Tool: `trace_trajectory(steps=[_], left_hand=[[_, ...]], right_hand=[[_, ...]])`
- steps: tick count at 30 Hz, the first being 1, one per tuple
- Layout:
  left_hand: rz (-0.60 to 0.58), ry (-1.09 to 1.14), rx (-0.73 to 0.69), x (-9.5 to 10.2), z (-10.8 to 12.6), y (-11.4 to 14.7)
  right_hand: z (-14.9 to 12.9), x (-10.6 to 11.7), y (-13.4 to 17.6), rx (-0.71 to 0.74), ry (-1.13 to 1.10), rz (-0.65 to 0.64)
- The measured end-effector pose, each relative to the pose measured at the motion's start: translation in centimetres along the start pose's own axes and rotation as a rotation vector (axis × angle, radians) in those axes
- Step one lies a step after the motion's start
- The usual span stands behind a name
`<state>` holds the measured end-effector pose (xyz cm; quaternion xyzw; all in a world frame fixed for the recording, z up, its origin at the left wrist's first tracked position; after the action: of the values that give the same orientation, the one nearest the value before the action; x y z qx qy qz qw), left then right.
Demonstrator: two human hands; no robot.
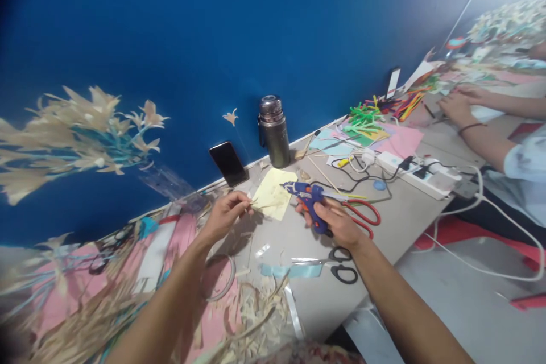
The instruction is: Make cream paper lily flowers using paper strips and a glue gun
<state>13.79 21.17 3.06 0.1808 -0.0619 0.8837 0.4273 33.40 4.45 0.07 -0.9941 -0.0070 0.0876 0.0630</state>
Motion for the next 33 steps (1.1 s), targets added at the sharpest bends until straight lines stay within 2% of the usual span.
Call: trace_trajectory(steps=[4, 7, 11, 21, 33], left_hand=[[-0.059, 0.026, -0.147, -1.6, 3.4, 1.5], [-0.074, 0.037, -0.166, -2.2, 4.4, 2.0], [-0.083, 0.058, -0.172, -2.5, 4.8, 2.1], [-0.146, 0.14, -0.185, -3.4, 6.1, 2.3], [-0.199, 0.451, -0.145, -4.2, 5.3, 2.2]], right_hand=[[-1.2, -2.2, -0.6, 0.054, -0.028, -0.049], [-1.4, -3.2, -0.6, 0.052, -0.023, -0.083], [-1.0, -3.8, -0.4, 0.03, 0.005, -0.125], [1.0, -3.0, 0.2, -0.071, 0.061, -0.13], [0.7, -2.9, 0.9, 0.001, 0.001, -0.158]])
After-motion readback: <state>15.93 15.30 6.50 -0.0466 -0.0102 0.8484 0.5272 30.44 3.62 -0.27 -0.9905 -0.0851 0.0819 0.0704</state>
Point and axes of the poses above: each hand's wrist, its own y-axis away from the middle knuckle, its own x-axis out of the back of the hand, z = x × y, the point moved 10 cm from there along -y, towards the middle knuckle, and after that the axes turned 11 degrees about -z, right-handed, at the moved point
